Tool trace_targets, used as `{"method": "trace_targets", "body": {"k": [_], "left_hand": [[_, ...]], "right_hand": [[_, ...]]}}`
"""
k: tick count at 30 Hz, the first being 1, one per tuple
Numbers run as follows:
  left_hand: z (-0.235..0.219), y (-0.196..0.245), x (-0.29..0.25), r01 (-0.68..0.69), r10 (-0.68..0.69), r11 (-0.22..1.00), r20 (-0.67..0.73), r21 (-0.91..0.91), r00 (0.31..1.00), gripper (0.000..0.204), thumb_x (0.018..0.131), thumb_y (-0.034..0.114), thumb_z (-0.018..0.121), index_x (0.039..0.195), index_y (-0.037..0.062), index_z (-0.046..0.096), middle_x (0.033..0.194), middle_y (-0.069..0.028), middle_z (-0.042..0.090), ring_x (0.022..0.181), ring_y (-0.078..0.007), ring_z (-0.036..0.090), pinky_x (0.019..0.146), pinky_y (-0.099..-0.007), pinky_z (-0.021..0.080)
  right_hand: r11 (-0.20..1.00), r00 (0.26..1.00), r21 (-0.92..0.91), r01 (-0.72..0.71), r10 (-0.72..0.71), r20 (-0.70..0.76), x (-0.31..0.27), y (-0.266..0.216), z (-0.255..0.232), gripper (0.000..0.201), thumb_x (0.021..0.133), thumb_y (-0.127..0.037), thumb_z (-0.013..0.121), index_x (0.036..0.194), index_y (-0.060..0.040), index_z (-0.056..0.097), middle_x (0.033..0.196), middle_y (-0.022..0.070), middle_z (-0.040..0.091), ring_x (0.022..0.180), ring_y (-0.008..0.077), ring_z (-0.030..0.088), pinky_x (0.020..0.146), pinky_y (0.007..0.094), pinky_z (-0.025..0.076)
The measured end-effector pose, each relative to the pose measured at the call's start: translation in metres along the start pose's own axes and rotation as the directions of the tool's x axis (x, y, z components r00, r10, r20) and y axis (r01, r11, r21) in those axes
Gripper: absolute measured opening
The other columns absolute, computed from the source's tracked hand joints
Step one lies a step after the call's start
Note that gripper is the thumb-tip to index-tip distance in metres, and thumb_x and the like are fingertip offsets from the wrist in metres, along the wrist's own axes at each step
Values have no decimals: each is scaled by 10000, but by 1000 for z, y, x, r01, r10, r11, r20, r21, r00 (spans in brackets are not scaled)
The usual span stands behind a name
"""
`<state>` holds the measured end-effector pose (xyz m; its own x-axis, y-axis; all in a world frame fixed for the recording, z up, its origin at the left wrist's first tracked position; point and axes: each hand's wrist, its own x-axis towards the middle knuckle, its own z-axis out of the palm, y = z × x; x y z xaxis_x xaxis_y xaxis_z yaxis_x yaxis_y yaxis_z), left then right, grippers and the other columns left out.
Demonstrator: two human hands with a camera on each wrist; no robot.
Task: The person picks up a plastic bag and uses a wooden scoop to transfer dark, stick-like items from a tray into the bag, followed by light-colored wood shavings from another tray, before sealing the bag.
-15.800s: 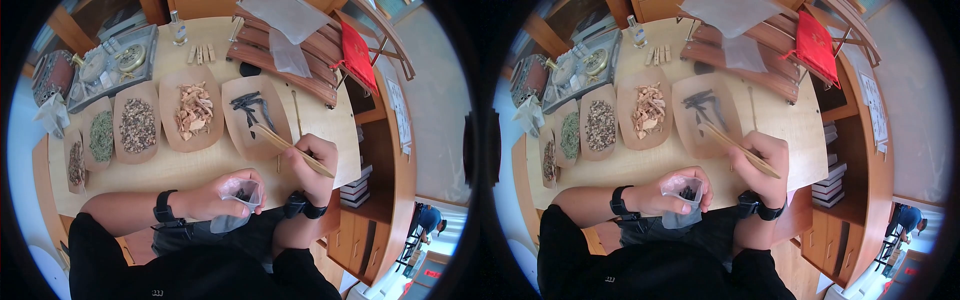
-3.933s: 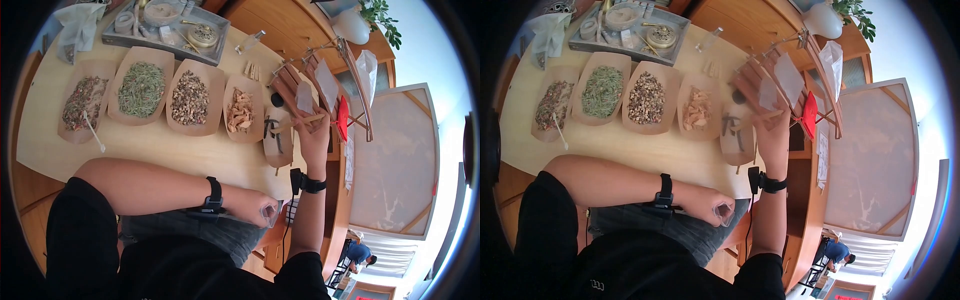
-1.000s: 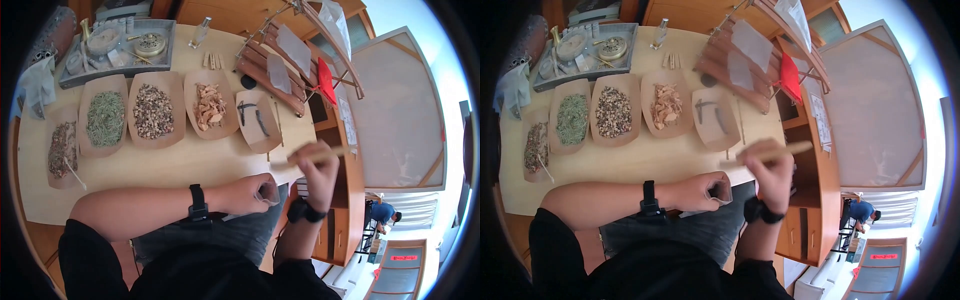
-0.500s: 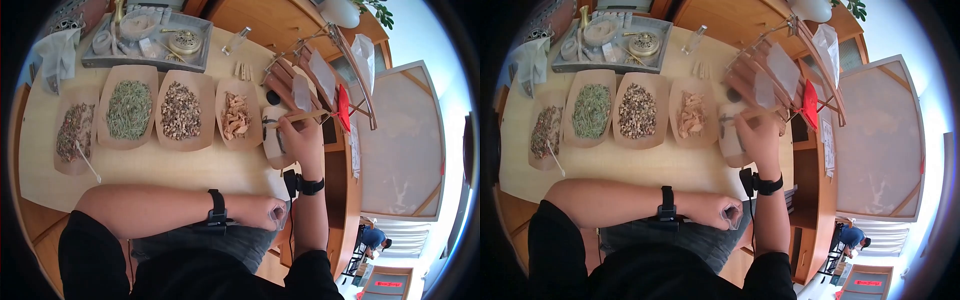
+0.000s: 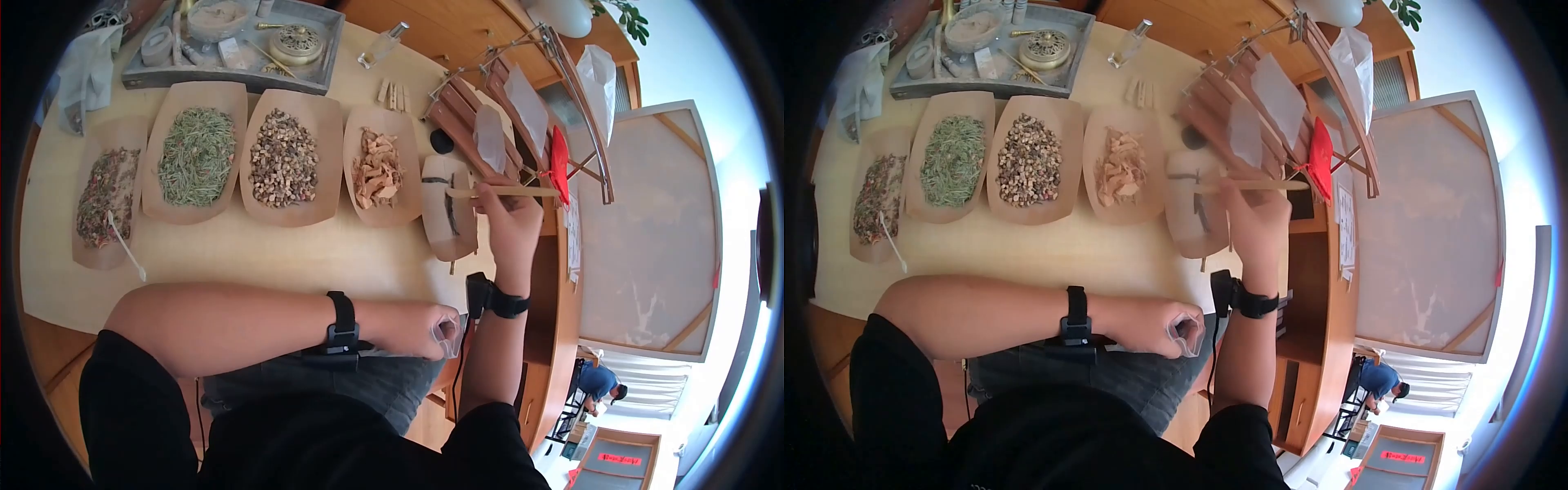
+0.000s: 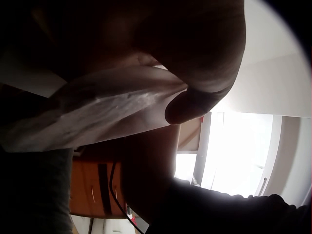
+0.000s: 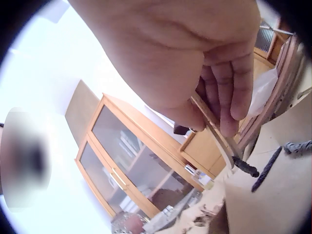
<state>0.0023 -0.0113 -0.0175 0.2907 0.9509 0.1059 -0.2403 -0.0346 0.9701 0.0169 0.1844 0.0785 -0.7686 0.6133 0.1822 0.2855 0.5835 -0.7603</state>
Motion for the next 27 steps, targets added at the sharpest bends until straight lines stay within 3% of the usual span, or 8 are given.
{"method": "trace_targets", "body": {"k": [1,10,12,18,20,24,26,27], "left_hand": [[1,-1,1,-9,8,999,-21,-39,1000,255,892,110,722,1123,26,652,1050,-57,685,1008,-164,642,942,-327,514],[0,-8,8,-76,31,956,-158,-284,987,253,907,17,679,1147,35,601,1090,-44,653,1072,-144,613,970,-327,497],[2,-13,11,-131,56,939,-234,-318,971,280,898,59,674,1161,38,582,1041,-33,622,937,-126,595,843,-295,504],[4,-5,8,-129,55,907,-191,-401,980,316,897,1,650,1199,37,564,1084,-28,608,958,-108,573,837,-283,496],[4,-1,7,-109,33,901,-185,-420,982,319,894,-13,647,1198,35,564,1081,-28,604,950,-104,569,834,-279,495],[3,1,5,-81,7,884,-159,-461,987,303,888,-62,638,1170,29,578,1073,-50,618,1051,-145,601,904,-317,517],[3,-5,6,-69,4,902,-151,-427,989,307,889,-55,642,1179,24,579,1079,-53,621,1050,-144,602,910,-318,520],[3,-11,8,-88,38,931,-146,-355,989,301,889,-48,649,1174,21,579,1085,-55,627,1051,-146,604,911,-321,523]], "right_hand": [[985,999,170,-35,41,-29,-7,-2,-8,202,996,-82,757,1106,87,738,915,111,772,832,170,762,763,281,590],[867,985,499,5,82,-151,-103,-12,-37,146,992,-15,677,1099,84,686,860,125,734,767,164,695,745,282,525],[881,982,472,-2,92,-166,-121,-10,-38,146,983,-2,685,1100,85,688,881,137,744,771,169,705,750,285,540],[887,978,462,-5,100,-181,-151,-5,-46,165,950,20,721,1095,93,692,934,159,767,792,181,728,773,299,585],[876,993,474,-82,112,-36,-156,-4,-51,172,942,14,727,1092,90,689,934,152,767,823,176,724,776,298,582],[886,1000,463,-5,9,-6,-151,6,-61,168,928,15,739,1078,76,694,970,148,768,862,172,719,798,290,574],[910,986,402,98,-33,-165,-137,2,-61,133,931,27,729,1057,59,700,1013,145,767,890,169,711,816,294,564],[933,986,358,29,32,-165,-130,-4,-60,152,936,16,738,1076,62,703,1043,141,766,913,169,711,836,306,563]]}}
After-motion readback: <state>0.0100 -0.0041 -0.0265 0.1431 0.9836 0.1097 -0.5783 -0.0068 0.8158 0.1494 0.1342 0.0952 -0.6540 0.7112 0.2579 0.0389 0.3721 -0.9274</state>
